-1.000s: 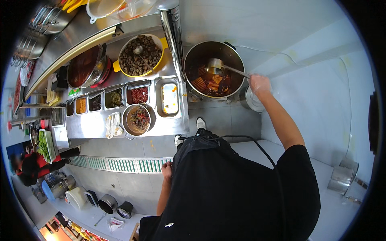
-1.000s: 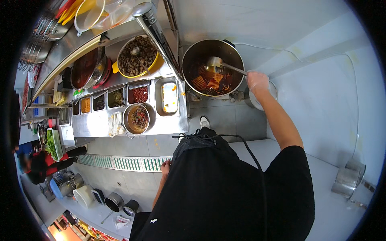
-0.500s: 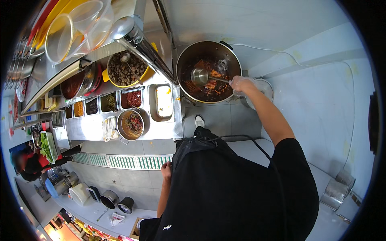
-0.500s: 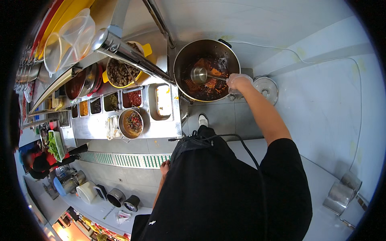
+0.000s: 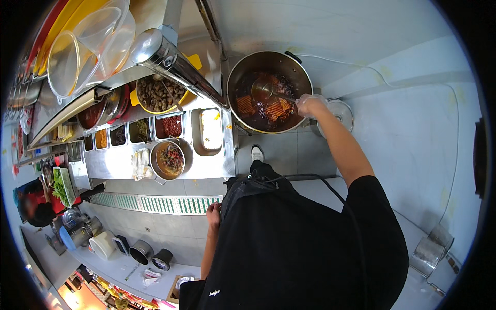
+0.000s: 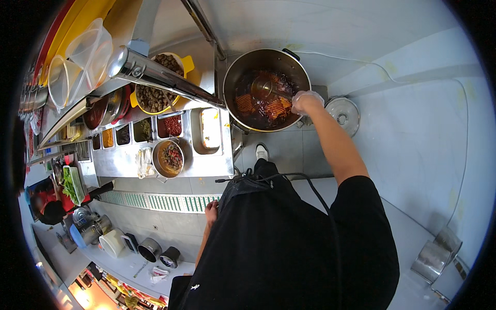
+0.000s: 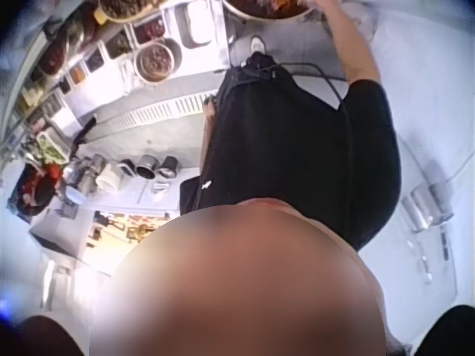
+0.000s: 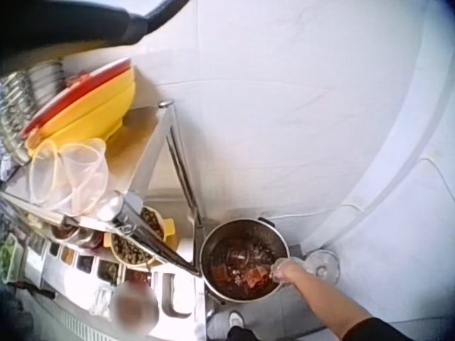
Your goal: The person assembles a noodle soup dish in a commercial kitchen. They blanch greens, add noodles and various toppings from containers, then ladle broth into a bowl. A coworker is visible working nearby.
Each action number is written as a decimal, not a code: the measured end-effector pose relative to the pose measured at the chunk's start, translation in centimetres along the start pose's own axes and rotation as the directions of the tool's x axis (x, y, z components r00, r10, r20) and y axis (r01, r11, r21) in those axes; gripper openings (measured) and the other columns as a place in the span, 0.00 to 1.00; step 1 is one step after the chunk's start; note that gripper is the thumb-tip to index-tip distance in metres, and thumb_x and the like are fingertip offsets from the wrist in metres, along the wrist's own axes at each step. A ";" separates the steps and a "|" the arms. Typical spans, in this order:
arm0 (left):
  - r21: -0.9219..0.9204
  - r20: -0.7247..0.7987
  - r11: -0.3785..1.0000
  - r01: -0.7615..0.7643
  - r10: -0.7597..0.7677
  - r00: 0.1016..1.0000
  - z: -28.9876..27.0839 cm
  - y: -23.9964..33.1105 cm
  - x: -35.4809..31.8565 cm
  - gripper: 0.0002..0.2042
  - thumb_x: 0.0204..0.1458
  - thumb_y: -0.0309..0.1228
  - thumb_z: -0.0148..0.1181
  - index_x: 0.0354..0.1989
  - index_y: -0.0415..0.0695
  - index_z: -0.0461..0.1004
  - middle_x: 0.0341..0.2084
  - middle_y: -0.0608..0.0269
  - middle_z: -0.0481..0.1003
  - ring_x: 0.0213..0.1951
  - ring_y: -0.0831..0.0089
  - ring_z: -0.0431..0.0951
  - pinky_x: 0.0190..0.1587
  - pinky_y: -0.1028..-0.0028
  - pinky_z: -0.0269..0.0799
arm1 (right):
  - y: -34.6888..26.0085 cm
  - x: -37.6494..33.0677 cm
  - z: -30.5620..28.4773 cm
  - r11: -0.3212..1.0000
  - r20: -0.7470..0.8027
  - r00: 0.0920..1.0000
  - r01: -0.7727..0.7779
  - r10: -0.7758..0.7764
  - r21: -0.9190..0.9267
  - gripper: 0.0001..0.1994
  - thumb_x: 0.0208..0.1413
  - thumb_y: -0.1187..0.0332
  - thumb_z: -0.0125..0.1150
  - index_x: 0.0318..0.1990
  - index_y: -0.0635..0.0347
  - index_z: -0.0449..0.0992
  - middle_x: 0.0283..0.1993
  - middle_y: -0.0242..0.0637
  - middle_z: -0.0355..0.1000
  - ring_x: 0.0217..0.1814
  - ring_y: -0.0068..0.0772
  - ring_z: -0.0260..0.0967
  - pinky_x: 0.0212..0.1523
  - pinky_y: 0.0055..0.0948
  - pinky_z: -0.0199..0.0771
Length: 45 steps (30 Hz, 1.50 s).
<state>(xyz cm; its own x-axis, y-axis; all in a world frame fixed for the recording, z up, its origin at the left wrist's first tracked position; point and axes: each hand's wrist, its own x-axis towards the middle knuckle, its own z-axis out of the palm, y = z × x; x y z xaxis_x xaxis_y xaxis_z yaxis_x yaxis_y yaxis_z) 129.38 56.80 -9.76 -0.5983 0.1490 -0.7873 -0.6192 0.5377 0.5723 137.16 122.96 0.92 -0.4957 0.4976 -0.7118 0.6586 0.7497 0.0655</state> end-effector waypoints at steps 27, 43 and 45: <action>-0.105 0.094 0.994 -0.009 0.019 0.995 0.2 -0.8 1.1 0.17 0.68 0.36 0.55 0.55 0.33 0.72 0.45 0.53 0.82 0.45 0.66 0.83 0.44 0.71 0.76 | -4.6 -5.7 -7.0 0.992 0.059 0.991 -0.123 0.123 -0.009 0.19 0.51 0.58 0.66 0.51 0.50 0.85 0.56 0.40 0.80 0.57 0.46 0.79 0.54 0.42 0.81; -0.169 0.027 0.984 0.064 -0.060 0.998 -0.2 -2.9 0.2 0.14 0.67 0.33 0.57 0.53 0.35 0.73 0.44 0.50 0.82 0.40 0.70 0.81 0.42 0.74 0.75 | -3.4 -5.9 -8.1 0.974 0.018 0.980 -0.193 0.197 -0.120 0.13 0.61 0.64 0.60 0.49 0.51 0.86 0.55 0.41 0.81 0.56 0.43 0.80 0.50 0.39 0.83; -0.227 0.022 0.972 0.065 -0.061 0.998 0.0 -3.2 0.6 0.13 0.67 0.32 0.58 0.52 0.35 0.73 0.43 0.51 0.82 0.40 0.71 0.81 0.42 0.75 0.75 | -3.8 -5.0 -7.6 0.970 -0.052 0.976 -0.218 0.213 -0.107 0.12 0.61 0.66 0.61 0.48 0.51 0.86 0.54 0.39 0.82 0.54 0.42 0.81 0.50 0.38 0.83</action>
<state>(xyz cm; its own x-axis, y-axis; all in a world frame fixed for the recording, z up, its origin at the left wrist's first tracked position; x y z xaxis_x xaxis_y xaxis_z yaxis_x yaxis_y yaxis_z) 130.96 55.17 -12.05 -0.5478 0.1340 -0.8258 -0.7561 0.3433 0.5572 132.84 120.97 9.53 -0.3726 0.6681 -0.6440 0.6864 0.6655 0.2932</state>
